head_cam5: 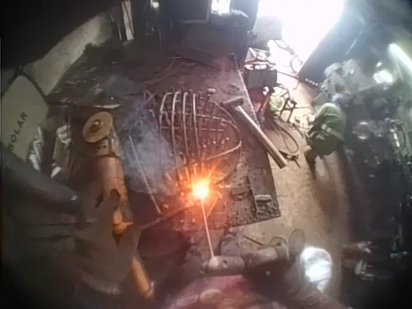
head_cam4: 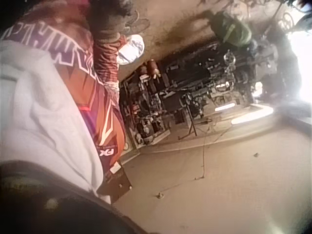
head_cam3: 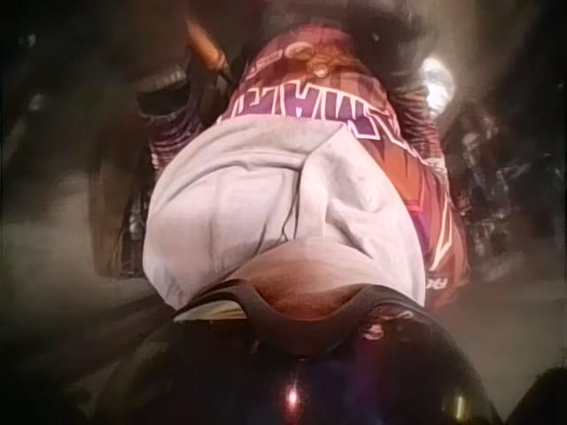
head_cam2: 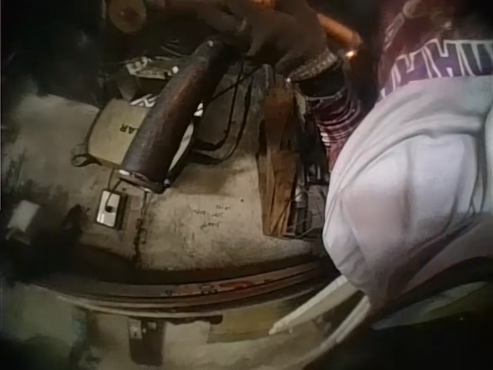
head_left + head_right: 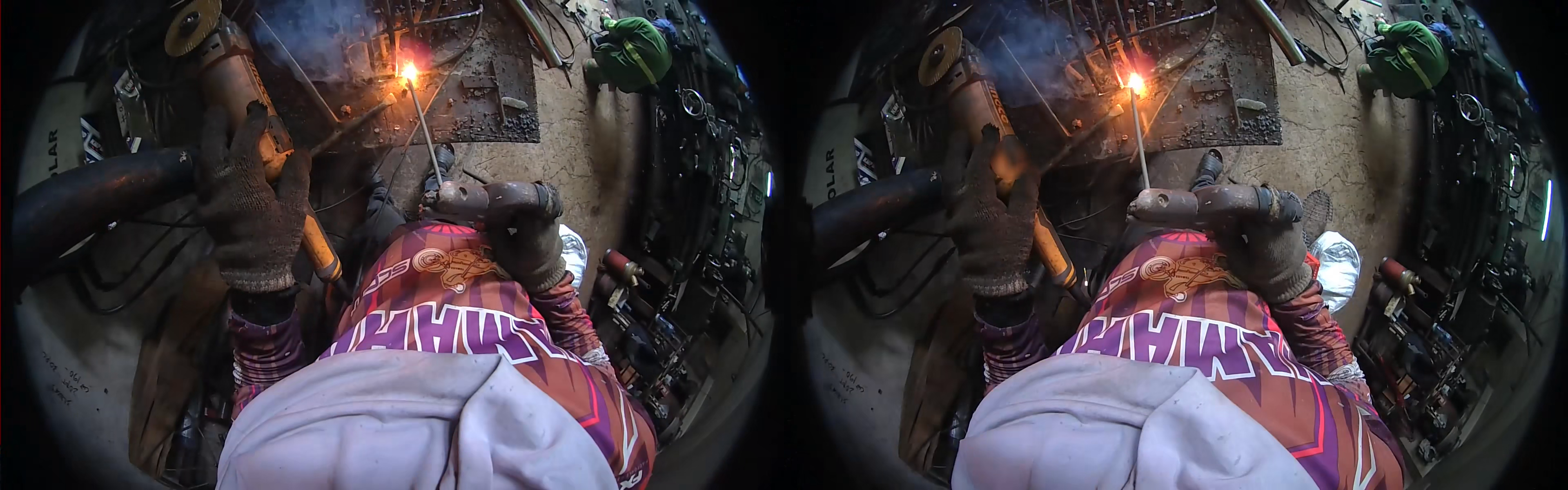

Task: The person is using a welding torch to join metal pieces together on a metal structure, and then uses a hammer to shape the metal parts.

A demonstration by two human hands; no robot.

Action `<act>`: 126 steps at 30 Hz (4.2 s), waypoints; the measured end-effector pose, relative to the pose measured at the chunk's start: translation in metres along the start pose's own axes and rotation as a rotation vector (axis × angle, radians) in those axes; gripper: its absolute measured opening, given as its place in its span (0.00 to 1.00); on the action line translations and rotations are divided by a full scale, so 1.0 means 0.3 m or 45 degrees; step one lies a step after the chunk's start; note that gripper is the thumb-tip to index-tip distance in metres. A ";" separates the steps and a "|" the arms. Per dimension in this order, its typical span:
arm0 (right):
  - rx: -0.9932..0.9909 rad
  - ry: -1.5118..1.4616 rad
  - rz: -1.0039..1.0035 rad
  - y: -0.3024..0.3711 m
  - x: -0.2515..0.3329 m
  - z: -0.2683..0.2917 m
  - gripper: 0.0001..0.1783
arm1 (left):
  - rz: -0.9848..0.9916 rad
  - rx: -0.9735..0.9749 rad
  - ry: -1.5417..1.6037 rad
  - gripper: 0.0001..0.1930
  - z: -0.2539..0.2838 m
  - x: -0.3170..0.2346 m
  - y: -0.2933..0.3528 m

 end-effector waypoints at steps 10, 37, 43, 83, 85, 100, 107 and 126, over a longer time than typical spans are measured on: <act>0.076 0.088 -0.048 0.036 -0.028 -0.025 0.18 | -0.024 0.013 -0.104 0.32 -0.016 0.017 0.008; 0.186 0.354 -0.143 0.122 -0.082 -0.079 0.14 | -0.035 -0.003 0.001 0.28 0.012 -0.003 -0.010; 0.127 0.306 -0.014 0.037 -0.029 -0.059 0.22 | -0.071 -0.005 0.000 0.28 -0.017 -0.020 -0.020; 0.034 0.055 -0.121 0.015 -0.071 -0.025 0.16 | -0.105 -0.026 -0.143 0.31 -0.010 -0.010 -0.022; -0.010 0.209 -0.037 0.030 -0.069 -0.032 0.24 | -0.156 -0.048 -0.062 0.30 0.000 -0.025 -0.024; 0.000 0.058 -0.232 0.113 -0.170 -0.065 0.23 | -0.025 0.020 0.044 0.31 -0.025 0.006 -0.017; -0.073 -0.132 -0.246 0.042 -0.102 -0.015 0.13 | 0.003 0.021 0.069 0.33 -0.018 0.002 -0.017; -0.117 -0.153 -0.238 0.033 -0.110 -0.020 0.13 | 0.005 0.068 -0.141 0.33 -0.029 0.012 -0.019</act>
Point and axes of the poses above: each hand's wrist, its own y-axis away from the middle knuckle, its own z-axis out of the back of the hand, x = y × z, the point moved 9 cm from there along -y, towards the middle knuckle, and after that the axes turned 1 degree about -x, right-handed, at the moved point
